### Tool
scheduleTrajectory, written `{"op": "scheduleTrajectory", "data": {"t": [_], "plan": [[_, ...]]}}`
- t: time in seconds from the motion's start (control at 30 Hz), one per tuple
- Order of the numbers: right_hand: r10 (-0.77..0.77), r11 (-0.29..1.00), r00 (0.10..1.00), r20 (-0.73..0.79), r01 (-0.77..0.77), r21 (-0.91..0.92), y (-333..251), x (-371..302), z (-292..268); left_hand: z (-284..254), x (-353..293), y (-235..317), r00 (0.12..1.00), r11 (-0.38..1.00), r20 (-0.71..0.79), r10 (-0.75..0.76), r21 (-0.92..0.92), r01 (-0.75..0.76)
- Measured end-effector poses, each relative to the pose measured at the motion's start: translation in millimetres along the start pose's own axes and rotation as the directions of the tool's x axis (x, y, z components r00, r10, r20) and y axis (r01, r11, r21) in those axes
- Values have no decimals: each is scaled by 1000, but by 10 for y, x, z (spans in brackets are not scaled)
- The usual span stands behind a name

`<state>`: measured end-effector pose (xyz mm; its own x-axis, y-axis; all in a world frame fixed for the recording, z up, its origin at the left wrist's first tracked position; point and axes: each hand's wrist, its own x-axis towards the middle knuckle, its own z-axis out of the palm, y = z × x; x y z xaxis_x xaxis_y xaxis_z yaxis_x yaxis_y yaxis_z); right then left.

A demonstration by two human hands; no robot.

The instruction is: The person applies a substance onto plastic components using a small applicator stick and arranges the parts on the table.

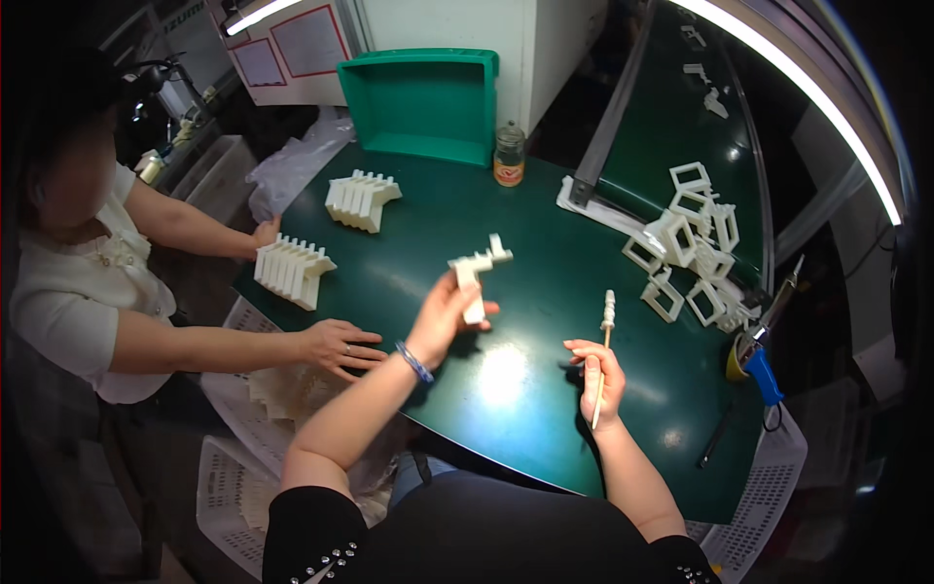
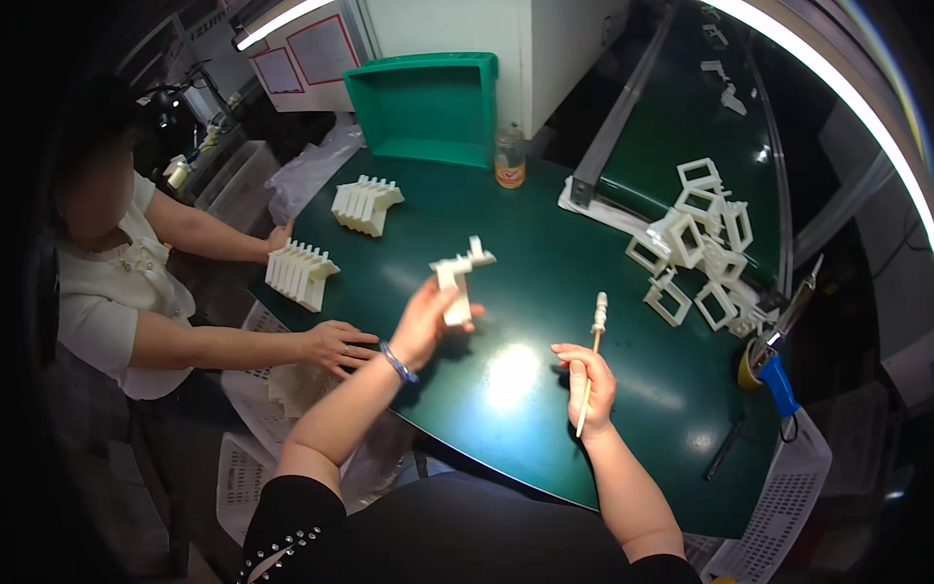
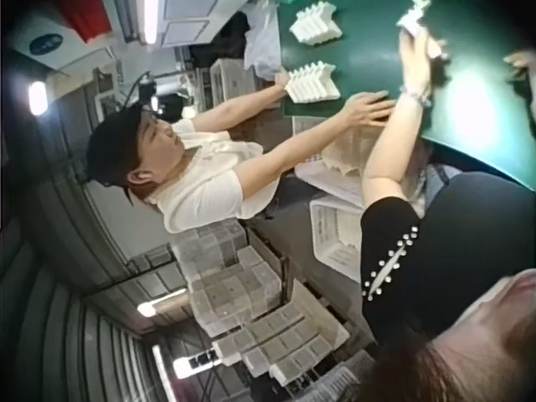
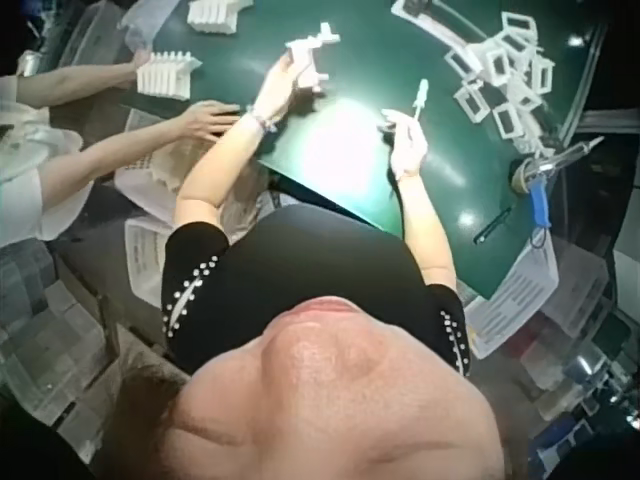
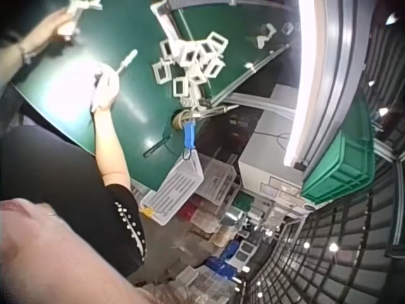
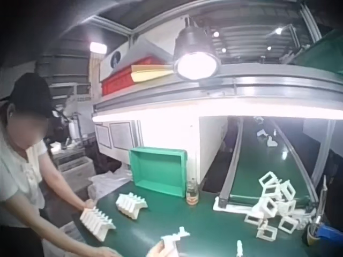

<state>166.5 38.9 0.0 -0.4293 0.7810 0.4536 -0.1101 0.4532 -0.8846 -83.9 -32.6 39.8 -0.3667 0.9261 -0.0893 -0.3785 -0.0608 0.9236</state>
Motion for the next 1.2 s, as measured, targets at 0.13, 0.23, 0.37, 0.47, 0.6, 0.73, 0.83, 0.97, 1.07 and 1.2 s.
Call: {"op": "scheduleTrajectory", "data": {"t": [0.13, 0.23, 0.37, 0.47, 0.6, 0.73, 0.83, 0.97, 1.07, 1.2], "plan": [[61, 998, 998, 21, -61, -24, 52, 24, 15, -787, 675, 951, 936, 925, -224, 270, 331, -188], [134, 989, 989, 62, -137, 46, 92, 34, 79, -2113, 1292, 1359, 617, 519, -313, 722, 835, -183], [200, 977, 979, 46, -202, 67, 145, 48, 67, -3045, 1648, 1447, 537, 500, -504, 676, 849, 168], [254, 964, 967, 24, -256, 70, 148, 45, 52, -3325, 1799, 1330, 551, 477, -605, 575, 795, 375], [279, 955, 959, 39, -282, 97, 166, 21, 76, -3445, 1940, 1109, 609, 437, -673, 420, 738, 514], [295, 946, 955, 20, -295, 133, 147, 30, 105, -3276, 1930, 1019, 670, 273, -681, 295, 732, 624], [326, 937, 945, 7, -324, 133, 169, 21, 77, -2975, 1915, 1066, 648, 377, -712, 270, 698, 609], [337, 936, 941, 27, -338, 95, 162, 28, 89, -3273, 1920, 960, 674, 583, -697, 244, 661, 472], [322, 942, 946, 45, -325, 84, 147, 32, 87, -3386, 1921, 903, 633, 709, -720, 284, 602, 367], [352, 931, 935, 37, -354, 85, 147, 39, 65, -3266, 1955, 834, 515, 694, -719, 467, 659, 291]]}}
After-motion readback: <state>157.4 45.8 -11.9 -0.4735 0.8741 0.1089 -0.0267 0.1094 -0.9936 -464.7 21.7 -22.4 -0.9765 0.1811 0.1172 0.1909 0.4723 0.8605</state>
